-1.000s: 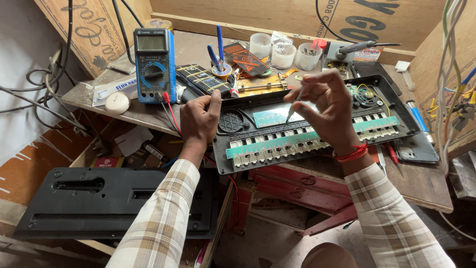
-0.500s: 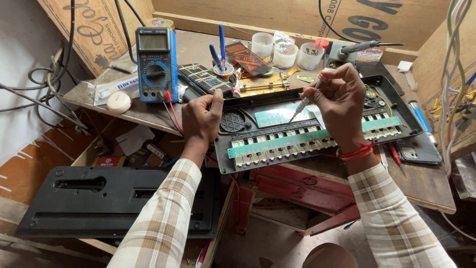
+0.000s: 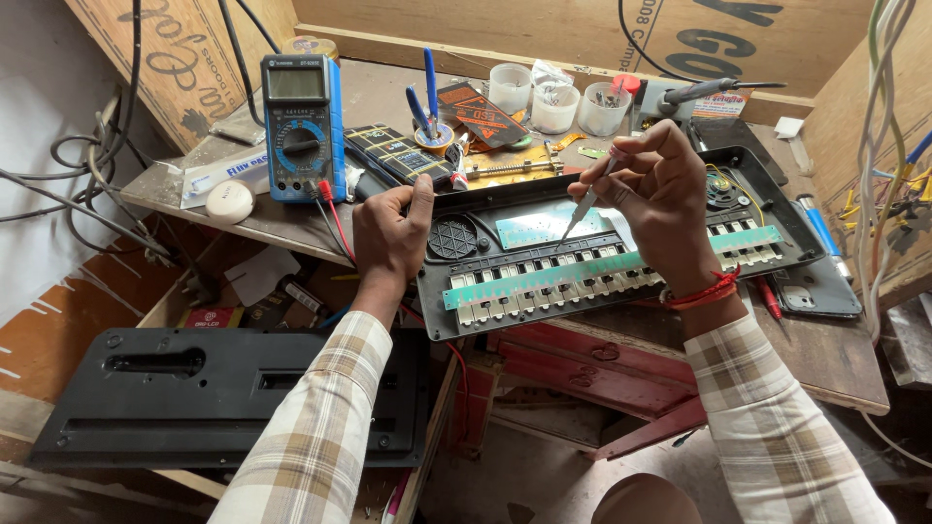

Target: The person uses a multimeter probe to test points on a disassembled keyboard circuit board. They move the probe across different keys and components while holding the keyboard steady with the other hand.

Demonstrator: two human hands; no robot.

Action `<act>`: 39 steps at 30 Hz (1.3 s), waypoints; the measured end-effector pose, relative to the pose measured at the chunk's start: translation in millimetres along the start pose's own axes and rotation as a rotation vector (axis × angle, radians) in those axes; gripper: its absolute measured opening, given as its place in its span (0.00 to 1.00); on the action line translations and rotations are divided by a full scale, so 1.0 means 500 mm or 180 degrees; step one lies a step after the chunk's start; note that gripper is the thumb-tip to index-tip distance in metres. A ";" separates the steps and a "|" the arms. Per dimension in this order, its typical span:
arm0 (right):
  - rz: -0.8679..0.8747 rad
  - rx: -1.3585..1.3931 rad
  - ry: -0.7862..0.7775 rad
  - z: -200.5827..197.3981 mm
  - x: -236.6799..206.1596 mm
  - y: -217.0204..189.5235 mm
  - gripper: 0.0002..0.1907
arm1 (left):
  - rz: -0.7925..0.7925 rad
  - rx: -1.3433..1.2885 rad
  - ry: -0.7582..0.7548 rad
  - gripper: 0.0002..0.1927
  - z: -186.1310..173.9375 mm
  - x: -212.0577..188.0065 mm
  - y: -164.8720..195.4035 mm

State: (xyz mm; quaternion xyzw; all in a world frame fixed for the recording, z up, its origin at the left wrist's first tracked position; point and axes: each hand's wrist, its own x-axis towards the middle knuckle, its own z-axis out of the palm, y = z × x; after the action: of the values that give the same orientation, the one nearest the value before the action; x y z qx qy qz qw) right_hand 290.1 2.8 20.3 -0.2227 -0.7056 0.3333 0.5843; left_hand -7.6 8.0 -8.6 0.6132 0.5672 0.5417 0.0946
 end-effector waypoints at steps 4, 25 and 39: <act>-0.0155 0.0555 -0.0388 0.000 0.000 0.000 0.18 | 0.0008 0.0019 -0.0012 0.32 0.000 -0.002 -0.001; -0.0051 -0.0200 0.0191 0.008 -0.009 0.013 0.18 | 0.0000 0.0019 -0.0013 0.32 -0.002 -0.002 0.001; -0.0177 0.0382 0.0352 0.008 -0.008 0.009 0.16 | 0.0002 -0.0006 -0.0008 0.31 -0.002 -0.002 0.002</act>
State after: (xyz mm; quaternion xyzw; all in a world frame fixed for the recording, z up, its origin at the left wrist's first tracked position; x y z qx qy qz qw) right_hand 286.7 2.3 14.1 -0.1857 -0.6570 0.3458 0.6437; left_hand -7.7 6.2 -8.3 0.6140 0.5663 0.5414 0.0957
